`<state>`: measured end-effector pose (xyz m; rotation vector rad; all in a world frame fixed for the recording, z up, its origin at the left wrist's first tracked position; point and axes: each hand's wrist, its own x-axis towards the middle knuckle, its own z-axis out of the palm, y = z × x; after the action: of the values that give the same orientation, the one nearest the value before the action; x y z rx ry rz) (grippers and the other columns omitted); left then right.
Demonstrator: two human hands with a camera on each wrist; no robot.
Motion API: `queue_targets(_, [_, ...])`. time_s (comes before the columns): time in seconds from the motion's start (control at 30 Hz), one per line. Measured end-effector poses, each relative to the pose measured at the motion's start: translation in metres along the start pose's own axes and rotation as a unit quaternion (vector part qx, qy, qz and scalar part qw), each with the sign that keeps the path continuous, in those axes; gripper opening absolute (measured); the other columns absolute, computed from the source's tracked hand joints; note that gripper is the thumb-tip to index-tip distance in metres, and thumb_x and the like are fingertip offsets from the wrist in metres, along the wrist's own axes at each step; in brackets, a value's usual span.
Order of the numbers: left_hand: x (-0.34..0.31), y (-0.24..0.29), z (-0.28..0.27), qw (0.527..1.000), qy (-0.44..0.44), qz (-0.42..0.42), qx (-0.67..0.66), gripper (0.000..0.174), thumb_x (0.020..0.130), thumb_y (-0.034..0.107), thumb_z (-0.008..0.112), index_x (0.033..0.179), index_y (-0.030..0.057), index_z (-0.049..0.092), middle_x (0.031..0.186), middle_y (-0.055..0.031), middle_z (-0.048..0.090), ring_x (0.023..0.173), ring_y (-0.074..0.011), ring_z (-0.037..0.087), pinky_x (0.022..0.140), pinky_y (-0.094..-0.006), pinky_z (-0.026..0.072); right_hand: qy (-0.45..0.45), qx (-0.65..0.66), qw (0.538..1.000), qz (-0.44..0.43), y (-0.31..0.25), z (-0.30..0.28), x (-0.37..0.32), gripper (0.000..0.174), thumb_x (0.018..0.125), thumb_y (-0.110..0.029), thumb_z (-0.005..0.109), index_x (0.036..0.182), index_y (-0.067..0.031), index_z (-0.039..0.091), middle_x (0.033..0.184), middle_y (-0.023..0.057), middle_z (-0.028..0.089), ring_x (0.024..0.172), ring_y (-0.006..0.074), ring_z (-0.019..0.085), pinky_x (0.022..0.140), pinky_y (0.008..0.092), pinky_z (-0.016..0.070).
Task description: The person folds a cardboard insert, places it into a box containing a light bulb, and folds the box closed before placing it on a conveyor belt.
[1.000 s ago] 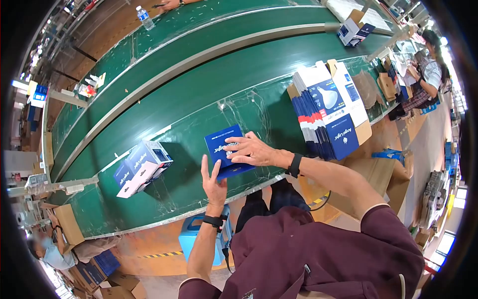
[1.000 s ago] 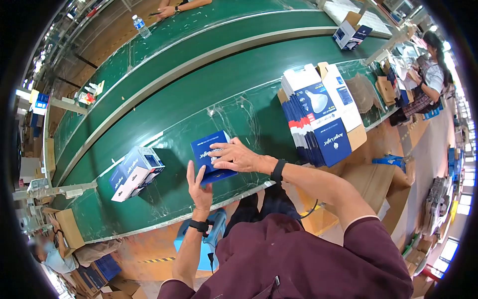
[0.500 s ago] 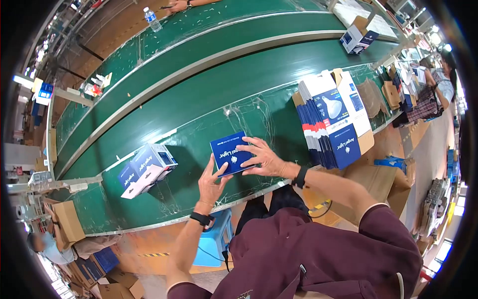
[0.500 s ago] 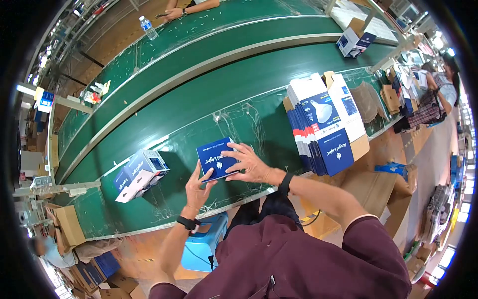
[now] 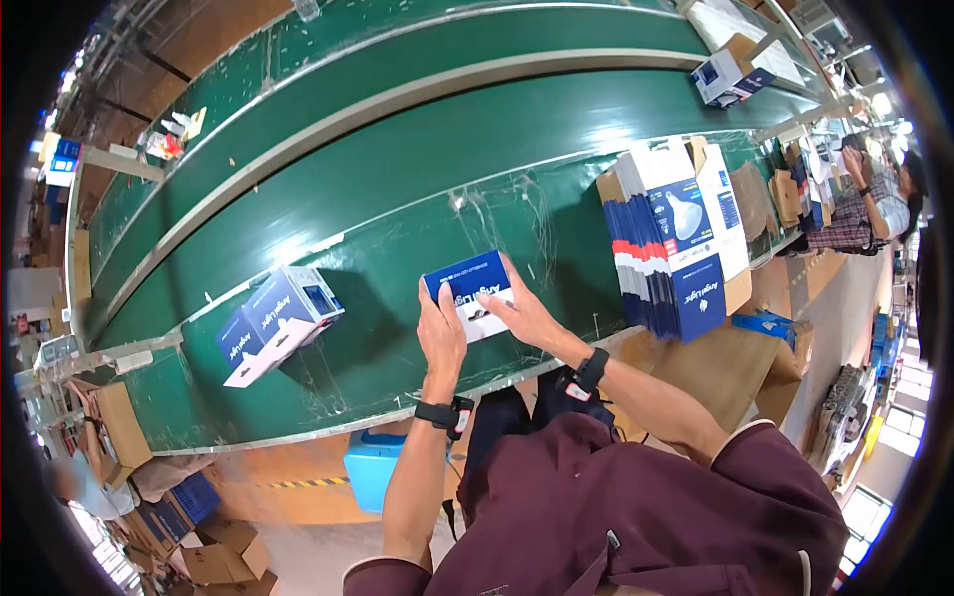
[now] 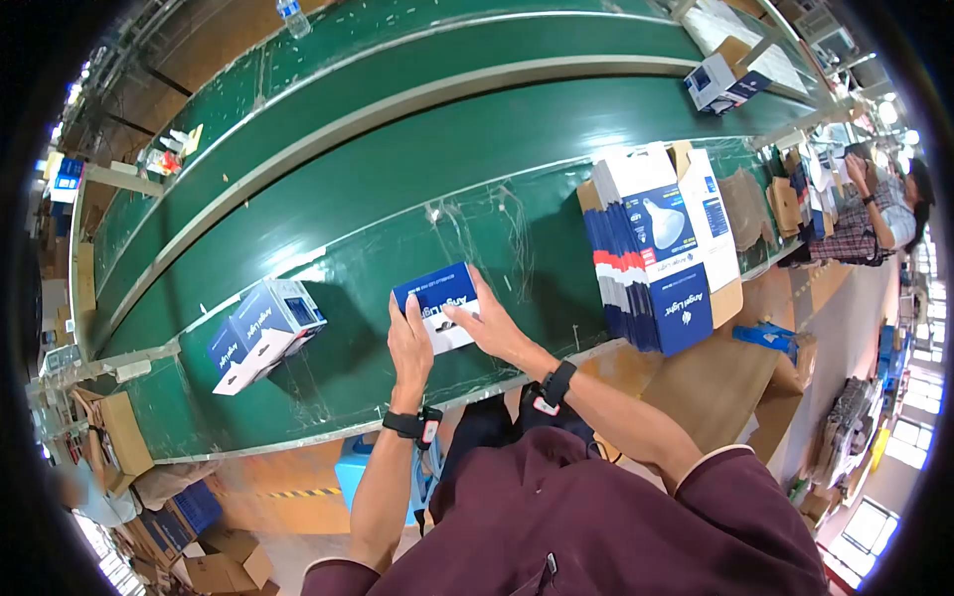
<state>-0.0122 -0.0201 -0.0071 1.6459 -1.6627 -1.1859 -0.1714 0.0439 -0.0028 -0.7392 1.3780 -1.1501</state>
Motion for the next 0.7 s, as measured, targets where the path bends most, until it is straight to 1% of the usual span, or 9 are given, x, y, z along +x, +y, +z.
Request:
queue_targets(0.1, [0.0, 0.003, 0.002, 0.999, 0.007, -0.012, 0.029, 0.063, 0.111, 0.041, 0.047, 0.155, -0.0035, 0.038, 0.12, -0.0328, 0.069, 0.111, -0.0483, 0.068, 0.092, -0.0517, 0.0533, 0.006, -0.068, 0.998, -0.013, 0.001, -0.001, -0.002, 0.087, 0.105, -0.027, 0.066, 0.166, 0.0049, 0.013, 0.155, 0.0232, 0.045, 0.138, 0.0244, 0.049, 0.112, 0.0356, 0.0448])
queue_targets(0.13, [-0.001, 0.014, -0.003, 0.998, -0.009, -0.035, 0.054, 0.064, 0.111, 0.04, 0.048, 0.157, -0.0039, 0.036, 0.126, -0.0338, 0.067, 0.111, -0.0496, 0.068, 0.092, -0.0527, 0.0538, 0.004, -0.088, 0.996, -0.013, 0.003, -0.003, -0.004, 0.087, 0.105, -0.027, 0.065, 0.166, 0.004, 0.012, 0.155, 0.0236, 0.044, 0.139, 0.0247, 0.049, 0.111, 0.0354, 0.045])
queue_targets(0.17, [0.001, 0.017, 0.0, 0.997, 0.034, -0.014, 0.067, 0.066, 0.109, 0.039, 0.051, 0.158, -0.0027, 0.035, 0.144, -0.0343, 0.056, 0.123, -0.0519, 0.061, 0.102, -0.0524, 0.0502, -0.001, -0.107, 0.994, -0.02, 0.004, -0.003, 0.002, 0.087, 0.105, -0.027, 0.065, 0.167, 0.0032, 0.011, 0.156, 0.024, 0.044, 0.139, 0.025, 0.049, 0.111, 0.0352, 0.0452])
queue_targets(0.23, [0.026, 0.021, 0.007, 0.953, 0.17, 0.195, 0.158, 0.065, 0.108, 0.037, 0.052, 0.159, -0.0014, 0.037, 0.158, -0.0322, 0.042, 0.14, -0.0521, 0.047, 0.114, -0.0538, 0.041, -0.001, -0.004, 1.0, 0.03, -0.005, 0.003, 0.002, 0.085, 0.106, -0.024, 0.063, 0.166, 0.0039, 0.009, 0.151, 0.0184, 0.048, 0.134, 0.0229, 0.052, 0.111, 0.0334, 0.0445])
queue_targets(0.3, [0.03, 0.049, 0.014, 0.926, 0.124, 0.202, 0.292, 0.054, 0.109, 0.033, 0.051, 0.149, -0.0034, 0.051, 0.161, -0.0312, 0.039, 0.149, -0.0486, 0.036, 0.12, -0.0528, 0.0335, 0.011, -0.05, 0.999, -0.02, 0.025, -0.002, 0.008, 0.082, 0.107, -0.021, 0.06, 0.167, 0.0023, 0.008, 0.147, 0.0157, 0.051, 0.126, 0.0189, 0.056, 0.105, 0.0317, 0.0478])
queue_targets(0.43, [0.029, 0.033, 0.029, 0.933, 0.098, 0.165, 0.305, 0.041, 0.109, 0.029, 0.05, 0.13, -0.0009, 0.067, 0.159, -0.0266, 0.044, 0.143, -0.0452, 0.043, 0.116, -0.0537, 0.0377, -0.009, 0.051, 0.998, 0.024, 0.013, 0.003, 0.001, 0.079, 0.107, -0.02, 0.059, 0.168, -0.0013, 0.011, 0.144, 0.0138, 0.052, 0.122, 0.0174, 0.055, 0.105, 0.0299, 0.0455])
queue_targets(0.47, [0.038, 0.035, 0.029, 0.933, 0.112, 0.168, 0.299, 0.039, 0.109, 0.029, 0.05, 0.127, -0.0004, 0.068, 0.158, -0.0258, 0.045, 0.142, -0.0449, 0.045, 0.115, -0.0538, 0.0385, -0.004, 0.0, 1.0, -0.004, 0.017, 0.001, 0.007, 0.078, 0.108, -0.02, 0.058, 0.167, -0.0006, 0.011, 0.143, 0.0136, 0.052, 0.121, 0.017, 0.055, 0.105, 0.0299, 0.0454])
queue_targets(0.6, [0.038, 0.032, 0.026, 0.954, 0.061, 0.146, 0.254, 0.043, 0.109, 0.03, 0.05, 0.134, -0.0017, 0.064, 0.16, -0.0264, 0.043, 0.145, -0.0462, 0.041, 0.117, -0.0544, 0.0356, 0.001, 0.011, 0.999, -0.038, 0.007, 0.008, 0.004, 0.076, 0.108, -0.02, 0.058, 0.166, 0.0027, 0.015, 0.147, 0.0152, 0.051, 0.126, 0.0183, 0.056, 0.107, 0.0315, 0.0458])
queue_targets(0.7, [0.047, 0.022, 0.008, 0.925, 0.161, 0.235, 0.252, 0.044, 0.107, 0.029, 0.055, 0.139, -0.0007, 0.061, 0.161, -0.0284, 0.04, 0.149, -0.0473, 0.036, 0.12, -0.0561, 0.0316, 0.003, -0.004, 0.997, -0.082, 0.022, 0.021, 0.024, 0.078, 0.106, -0.026, 0.062, 0.163, 0.0063, 0.02, 0.151, 0.0205, 0.049, 0.136, 0.0252, 0.051, 0.115, 0.0371, 0.0406])
